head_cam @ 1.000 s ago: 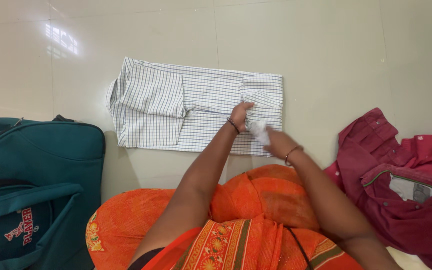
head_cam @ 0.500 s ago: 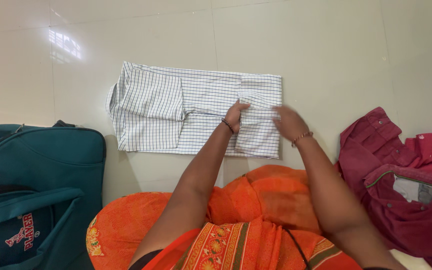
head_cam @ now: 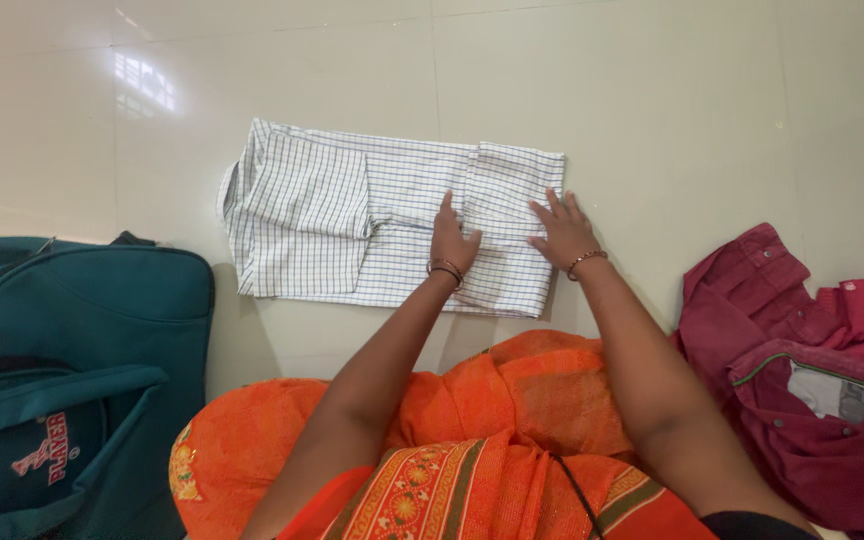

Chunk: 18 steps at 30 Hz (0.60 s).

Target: The person folds a shirt on the floor by smoothing the fabric, folding the sleeves and sides inward, and then doubling it over before placing it inside a bag.

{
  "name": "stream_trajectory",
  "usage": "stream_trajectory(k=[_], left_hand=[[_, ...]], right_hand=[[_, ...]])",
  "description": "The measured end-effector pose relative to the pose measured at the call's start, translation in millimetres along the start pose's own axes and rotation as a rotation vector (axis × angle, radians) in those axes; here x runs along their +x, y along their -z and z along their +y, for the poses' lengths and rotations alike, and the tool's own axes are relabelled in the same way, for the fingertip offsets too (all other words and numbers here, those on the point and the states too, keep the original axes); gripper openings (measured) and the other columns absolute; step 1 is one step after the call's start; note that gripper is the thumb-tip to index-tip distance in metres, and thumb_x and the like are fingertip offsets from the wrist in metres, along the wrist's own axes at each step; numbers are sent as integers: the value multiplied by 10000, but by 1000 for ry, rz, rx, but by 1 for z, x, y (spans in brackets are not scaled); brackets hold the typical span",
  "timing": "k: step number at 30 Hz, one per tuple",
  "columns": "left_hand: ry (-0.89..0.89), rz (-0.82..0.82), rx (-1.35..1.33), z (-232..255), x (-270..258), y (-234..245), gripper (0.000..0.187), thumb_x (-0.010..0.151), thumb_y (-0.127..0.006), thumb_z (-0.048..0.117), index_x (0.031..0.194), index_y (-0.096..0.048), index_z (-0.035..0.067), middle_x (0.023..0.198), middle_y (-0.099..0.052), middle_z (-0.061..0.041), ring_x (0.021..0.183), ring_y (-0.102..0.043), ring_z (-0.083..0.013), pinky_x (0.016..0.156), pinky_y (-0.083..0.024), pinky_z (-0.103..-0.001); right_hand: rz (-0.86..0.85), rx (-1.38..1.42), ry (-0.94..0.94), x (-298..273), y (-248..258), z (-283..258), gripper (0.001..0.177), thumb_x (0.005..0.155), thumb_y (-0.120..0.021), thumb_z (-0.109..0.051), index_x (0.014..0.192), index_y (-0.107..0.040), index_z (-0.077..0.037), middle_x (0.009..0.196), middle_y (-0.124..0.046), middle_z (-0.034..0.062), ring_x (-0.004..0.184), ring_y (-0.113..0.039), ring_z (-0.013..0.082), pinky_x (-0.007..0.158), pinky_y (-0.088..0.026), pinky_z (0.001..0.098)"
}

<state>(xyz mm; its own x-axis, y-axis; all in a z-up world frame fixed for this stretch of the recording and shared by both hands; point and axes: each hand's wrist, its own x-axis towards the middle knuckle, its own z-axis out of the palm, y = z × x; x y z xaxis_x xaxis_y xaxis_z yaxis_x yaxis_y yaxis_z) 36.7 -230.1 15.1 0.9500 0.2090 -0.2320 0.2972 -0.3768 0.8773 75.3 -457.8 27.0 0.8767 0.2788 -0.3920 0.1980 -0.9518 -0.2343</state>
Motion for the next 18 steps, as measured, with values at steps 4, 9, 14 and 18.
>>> stream_trajectory(k=[4, 9, 14, 18], left_hand=[[124, -86, 131, 10, -12, 9, 996, 802, -760, 47, 1610, -192, 175, 1374, -547, -209, 1195, -627, -314, 1001, -544, -373], [243, -117, 198, 18, -17, 17, 970, 794, -576, -96, 1647, -208, 182, 1351, -600, -181, 1205, -647, -296, 1010, -577, -346], [-471, 52, 768, 23, -48, -1, 800, 952, -612, 271, 1605, -179, 111, 1643, -183, -303, 1547, -134, -438, 1273, -196, -548], [-524, -333, 958, 14, -87, -26, 759, 1001, -489, 418, 1639, -156, 179, 1712, -67, -188, 1582, -44, -354, 1272, -77, -555]], right_hand=[[-67, -3, -16, -6, 10, -4, 802, 887, -720, -414, 1580, -332, -308, 1728, -107, 26, 1584, -60, 332, 1224, -217, 548], [-182, -93, 94, -19, 25, -15, 877, 849, -782, -398, 1586, -315, -308, 1723, -101, 13, 1586, -91, 309, 1251, -232, 461], [-176, -95, 86, -21, 31, -24, 864, 864, -770, -420, 1589, -315, -300, 1722, -100, 22, 1581, -87, 324, 1253, -230, 474], [-180, -114, 44, -23, 32, -27, 830, 899, -727, -434, 1596, -288, -326, 1725, -74, 0, 1582, -62, 334, 1233, -237, 516]])
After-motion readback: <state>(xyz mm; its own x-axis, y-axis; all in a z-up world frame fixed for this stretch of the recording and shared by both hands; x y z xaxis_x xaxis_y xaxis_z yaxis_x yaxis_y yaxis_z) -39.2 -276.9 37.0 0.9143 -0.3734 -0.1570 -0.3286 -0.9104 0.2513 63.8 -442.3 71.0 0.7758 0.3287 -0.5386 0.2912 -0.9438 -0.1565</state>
